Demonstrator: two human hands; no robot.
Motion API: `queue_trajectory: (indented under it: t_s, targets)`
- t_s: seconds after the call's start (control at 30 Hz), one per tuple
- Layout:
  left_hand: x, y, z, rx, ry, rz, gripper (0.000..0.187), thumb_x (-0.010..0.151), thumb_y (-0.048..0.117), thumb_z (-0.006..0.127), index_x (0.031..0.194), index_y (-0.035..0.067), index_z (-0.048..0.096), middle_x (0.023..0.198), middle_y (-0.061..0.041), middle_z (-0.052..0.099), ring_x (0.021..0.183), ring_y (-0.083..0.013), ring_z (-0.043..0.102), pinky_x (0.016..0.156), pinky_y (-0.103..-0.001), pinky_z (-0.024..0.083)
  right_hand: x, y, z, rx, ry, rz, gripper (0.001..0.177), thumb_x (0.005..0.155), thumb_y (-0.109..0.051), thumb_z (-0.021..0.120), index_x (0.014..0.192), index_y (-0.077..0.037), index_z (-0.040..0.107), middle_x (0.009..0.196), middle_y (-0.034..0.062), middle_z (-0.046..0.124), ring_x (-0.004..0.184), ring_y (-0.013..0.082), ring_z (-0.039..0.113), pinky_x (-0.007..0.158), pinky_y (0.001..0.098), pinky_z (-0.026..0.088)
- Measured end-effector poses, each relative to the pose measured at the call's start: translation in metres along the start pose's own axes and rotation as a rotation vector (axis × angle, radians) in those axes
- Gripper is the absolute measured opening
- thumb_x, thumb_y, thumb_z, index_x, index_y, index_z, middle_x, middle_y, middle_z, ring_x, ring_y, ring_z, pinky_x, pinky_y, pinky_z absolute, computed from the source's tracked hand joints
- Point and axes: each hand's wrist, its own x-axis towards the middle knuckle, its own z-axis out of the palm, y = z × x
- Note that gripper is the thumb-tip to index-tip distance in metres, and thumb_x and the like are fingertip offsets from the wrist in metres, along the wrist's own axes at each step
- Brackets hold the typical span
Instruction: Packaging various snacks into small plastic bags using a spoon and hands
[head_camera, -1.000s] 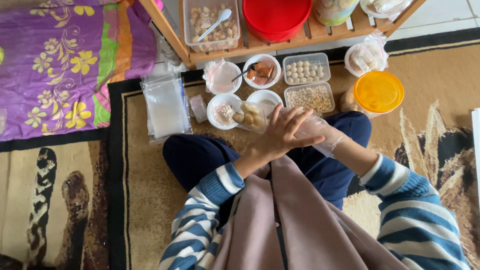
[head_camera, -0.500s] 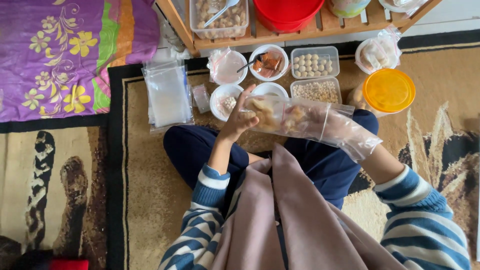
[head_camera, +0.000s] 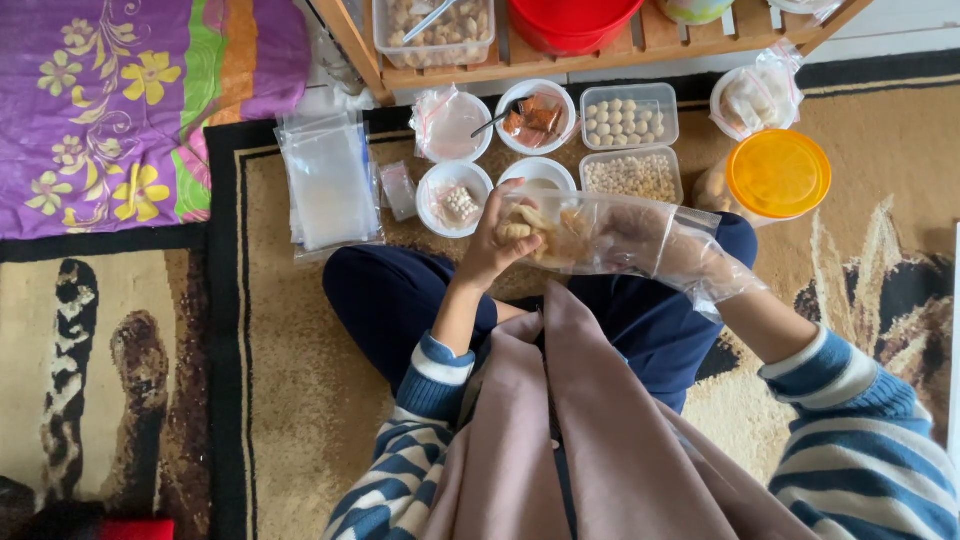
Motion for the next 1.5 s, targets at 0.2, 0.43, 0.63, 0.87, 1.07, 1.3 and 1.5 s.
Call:
queue_trajectory:
  t_s: [0.2,0.43,0.63,0.87,1.07,1.3,1.5]
  targets:
    - [-0.004,-0.008,0.004,-0.025,0.019,0.012,0.087,0.084,0.014,0.086,0.154,0.014,0.035,0.125,-0.015,0.056,0.099,-0.0139,0.063,0.082,-0.027,0.061,0.02,0.005,-0.01,-0.493,-0.115,0.177,0.024,0.098,-0.03,0.066,0.11,-0.012,0.076,0.08,0.0082,0.074,0.068,0.0181,0.072,0.06,0.03,0.059]
    - [0.003,-0.011,-0.008,-0.017,0.134,-0.023,0.074,0.091,0.035,0.079,0.152,0.016,0.042,0.125,-0.015,0.058,0.099,-0.0121,0.06,0.087,-0.03,0.057,0.019,-0.006,-0.002,0.409,-0.027,0.247,0.033,0.098,-0.003,0.056,0.13,-0.006,0.059,0.113,0.0056,0.061,0.094,0.0217,0.062,0.079,0.0353,0.058]
    - [0.006,-0.024,-0.017,-0.019,0.182,-0.049,0.071,0.092,0.047,0.076,0.15,0.018,0.046,0.125,-0.015,0.062,0.099,-0.0099,0.06,0.086,-0.03,0.054,0.018,-0.034,-0.01,0.504,-0.144,0.231,0.027,0.102,-0.012,0.052,0.126,-0.002,0.056,0.113,0.0125,0.057,0.106,0.0282,0.06,0.094,0.0441,0.054]
    - [0.005,-0.028,-0.018,-0.058,0.158,-0.012,0.07,0.093,0.042,0.076,0.149,0.014,0.046,0.127,-0.02,0.06,0.103,-0.0162,0.062,0.085,-0.031,0.055,0.005,-0.05,-0.003,-0.004,-0.162,0.108,0.035,0.098,-0.016,0.055,0.132,-0.012,0.062,0.128,0.011,0.062,0.12,0.0305,0.06,0.103,0.0516,0.048]
    - [0.009,-0.025,-0.029,-0.051,0.186,0.029,0.061,0.091,0.043,0.077,0.137,0.011,0.052,0.125,-0.018,0.061,0.102,-0.0159,0.062,0.082,-0.03,0.055,0.01,-0.057,0.006,-0.349,-0.223,0.03,0.045,0.097,-0.017,0.054,0.142,-0.017,0.061,0.14,0.0136,0.064,0.126,0.0343,0.062,0.106,0.0585,0.046]
    - [0.023,-0.032,-0.061,-0.311,0.291,0.051,0.068,0.09,0.046,0.081,0.137,0.01,0.048,0.128,-0.022,0.06,0.11,-0.0332,0.062,0.096,-0.043,0.053,0.016,-0.137,-0.029,-0.51,-0.299,0.032,0.036,0.096,-0.012,0.053,0.125,-0.012,0.074,0.115,0.0118,0.081,0.111,0.0265,0.074,0.096,0.0495,0.057]
    - [0.004,0.019,-0.103,-0.74,0.138,0.222,0.051,0.108,0.028,0.058,0.153,0.007,0.047,0.093,-0.01,0.076,0.053,-0.0089,0.04,0.047,-0.018,0.033,0.033,-0.123,-0.112,-0.015,-0.004,-0.239,0.045,0.094,0.002,0.047,0.137,0.016,0.049,0.125,0.0338,0.061,0.118,0.0419,0.064,0.099,0.0483,0.056]
